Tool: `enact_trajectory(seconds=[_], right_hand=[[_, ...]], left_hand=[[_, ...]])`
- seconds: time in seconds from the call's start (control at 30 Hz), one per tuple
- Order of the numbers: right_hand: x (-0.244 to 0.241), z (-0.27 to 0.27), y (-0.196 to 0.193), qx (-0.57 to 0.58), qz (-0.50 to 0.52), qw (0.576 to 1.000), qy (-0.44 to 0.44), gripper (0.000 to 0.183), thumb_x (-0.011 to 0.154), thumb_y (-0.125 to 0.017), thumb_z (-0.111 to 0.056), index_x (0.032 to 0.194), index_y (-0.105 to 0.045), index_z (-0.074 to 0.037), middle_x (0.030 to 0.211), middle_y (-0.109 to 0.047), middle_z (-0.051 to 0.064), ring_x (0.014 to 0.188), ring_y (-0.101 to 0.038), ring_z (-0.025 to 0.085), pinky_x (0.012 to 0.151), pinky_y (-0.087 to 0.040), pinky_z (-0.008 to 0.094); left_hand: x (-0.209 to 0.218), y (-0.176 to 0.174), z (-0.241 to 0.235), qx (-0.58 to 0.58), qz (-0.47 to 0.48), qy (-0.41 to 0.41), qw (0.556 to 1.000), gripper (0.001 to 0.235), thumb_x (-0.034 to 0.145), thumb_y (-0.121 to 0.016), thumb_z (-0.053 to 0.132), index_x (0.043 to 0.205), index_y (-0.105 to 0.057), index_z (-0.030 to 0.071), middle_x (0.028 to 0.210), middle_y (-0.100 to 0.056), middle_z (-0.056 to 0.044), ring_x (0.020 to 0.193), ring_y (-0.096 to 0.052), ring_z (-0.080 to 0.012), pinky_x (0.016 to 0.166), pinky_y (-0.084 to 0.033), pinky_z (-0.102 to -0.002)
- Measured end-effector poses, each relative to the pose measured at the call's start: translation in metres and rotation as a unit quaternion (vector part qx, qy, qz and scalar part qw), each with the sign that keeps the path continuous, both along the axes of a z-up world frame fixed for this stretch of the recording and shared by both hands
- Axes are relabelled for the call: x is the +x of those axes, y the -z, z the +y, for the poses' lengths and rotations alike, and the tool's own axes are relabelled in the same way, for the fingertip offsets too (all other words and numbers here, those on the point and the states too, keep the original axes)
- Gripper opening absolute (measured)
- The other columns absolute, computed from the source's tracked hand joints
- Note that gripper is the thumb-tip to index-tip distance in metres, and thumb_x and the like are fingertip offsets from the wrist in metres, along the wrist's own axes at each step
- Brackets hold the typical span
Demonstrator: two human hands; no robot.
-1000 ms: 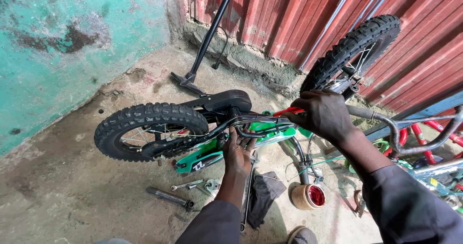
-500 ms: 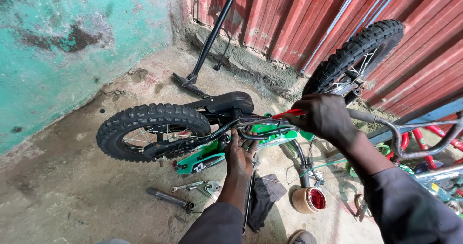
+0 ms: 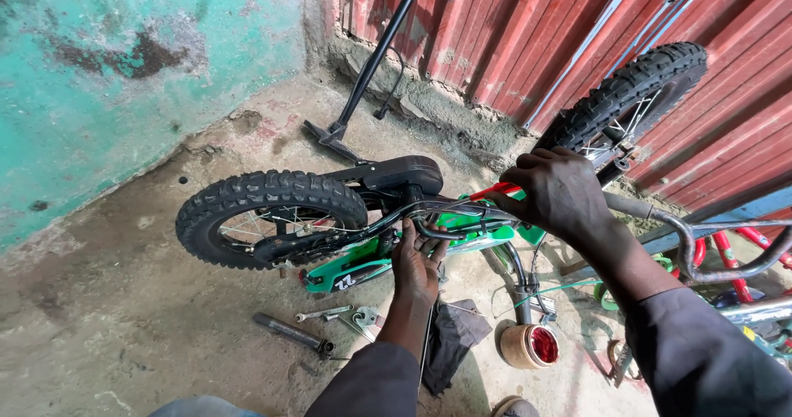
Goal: The person is repairing a green bicycle that is upside down. They use a wrench to tighten a bolt on the rear wheel axle and then use a screwdriver to adjust a component near the chain guard.
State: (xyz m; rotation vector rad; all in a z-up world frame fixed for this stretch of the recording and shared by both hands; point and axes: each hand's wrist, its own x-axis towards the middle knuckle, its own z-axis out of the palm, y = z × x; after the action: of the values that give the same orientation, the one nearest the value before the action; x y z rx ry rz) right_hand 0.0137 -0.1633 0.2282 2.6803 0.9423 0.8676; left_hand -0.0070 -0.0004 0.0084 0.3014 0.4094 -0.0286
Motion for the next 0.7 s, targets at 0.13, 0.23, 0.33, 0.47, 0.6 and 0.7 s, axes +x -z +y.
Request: enact_trajectory(seconds=[0.13, 0.23, 0.33, 0.47, 0.6, 0.7], right_hand=[[0.014, 0.002, -0.011, -0.051, 0.048, 0.998, 0.009, 0.037, 0.090, -0.064, -0.055, 0.076, -0.075, -0.023, 0.067, -0.067, 0.003, 0.073, -0.071, 0.022, 0.073, -0.054, 0.036], [0.018, 0.018, -0.029, -0.120, 0.134, 0.980, 0.091, 0.039, 0.089, -0.058, -0.060, 0.077, -0.077, -0.028, 0.066, -0.070, 0.001, 0.072, -0.073, 0.023, 0.075, -0.057, 0.036], [0.030, 0.026, -0.033, -0.153, 0.177, 0.956, 0.175, 0.043, 0.082, -0.056, -0.067, 0.072, -0.076, -0.031, 0.063, -0.069, 0.002, 0.075, -0.074, 0.027, 0.074, -0.057, 0.039], [0.026, 0.035, -0.039, -0.179, 0.201, 0.940, 0.209, 0.044, 0.081, -0.055, -0.067, 0.072, -0.077, -0.031, 0.066, -0.070, 0.003, 0.076, -0.075, 0.027, 0.073, -0.056, 0.037], [0.011, 0.049, -0.049, -0.215, 0.136, 0.961, 0.109, 0.042, 0.087, -0.055, -0.063, 0.077, -0.075, -0.027, 0.070, -0.069, 0.001, 0.075, -0.073, 0.023, 0.074, -0.056, 0.037], [0.035, 0.036, -0.022, -0.238, 0.064, 0.969, -0.003, 0.044, 0.090, -0.055, -0.063, 0.071, -0.068, -0.025, 0.070, -0.065, 0.000, 0.076, -0.070, 0.021, 0.074, -0.054, 0.036]], left_hand=[[-0.001, -0.003, 0.001, 0.004, 0.002, 0.006, 1.000, 0.043, 0.099, -0.069, 0.046, 0.103, -0.068, 0.003, 0.095, -0.074, -0.014, 0.098, -0.075, -0.0326, 0.105, -0.058, -0.055], [-0.002, -0.009, 0.002, 0.003, 0.007, 0.002, 1.000, 0.044, 0.098, -0.069, 0.046, 0.104, -0.068, 0.002, 0.095, -0.074, -0.015, 0.100, -0.074, -0.0329, 0.104, -0.058, -0.056], [-0.002, -0.010, 0.003, 0.000, 0.007, 0.002, 1.000, 0.044, 0.098, -0.070, 0.045, 0.105, -0.068, 0.002, 0.095, -0.074, -0.016, 0.100, -0.074, -0.0340, 0.104, -0.058, -0.057], [0.000, -0.010, 0.002, -0.007, 0.007, 0.002, 1.000, 0.045, 0.099, -0.068, 0.045, 0.104, -0.067, 0.001, 0.095, -0.074, -0.017, 0.100, -0.074, -0.0344, 0.105, -0.058, -0.057], [-0.003, -0.011, 0.002, -0.020, 0.011, 0.006, 1.000, 0.044, 0.101, -0.065, 0.046, 0.105, -0.068, 0.002, 0.098, -0.074, -0.016, 0.101, -0.074, -0.0333, 0.103, -0.059, -0.055], [-0.001, -0.006, 0.001, -0.028, 0.008, 0.006, 1.000, 0.043, 0.103, -0.060, 0.044, 0.107, -0.068, 0.002, 0.100, -0.074, -0.016, 0.104, -0.074, -0.0332, 0.104, -0.058, -0.055]])
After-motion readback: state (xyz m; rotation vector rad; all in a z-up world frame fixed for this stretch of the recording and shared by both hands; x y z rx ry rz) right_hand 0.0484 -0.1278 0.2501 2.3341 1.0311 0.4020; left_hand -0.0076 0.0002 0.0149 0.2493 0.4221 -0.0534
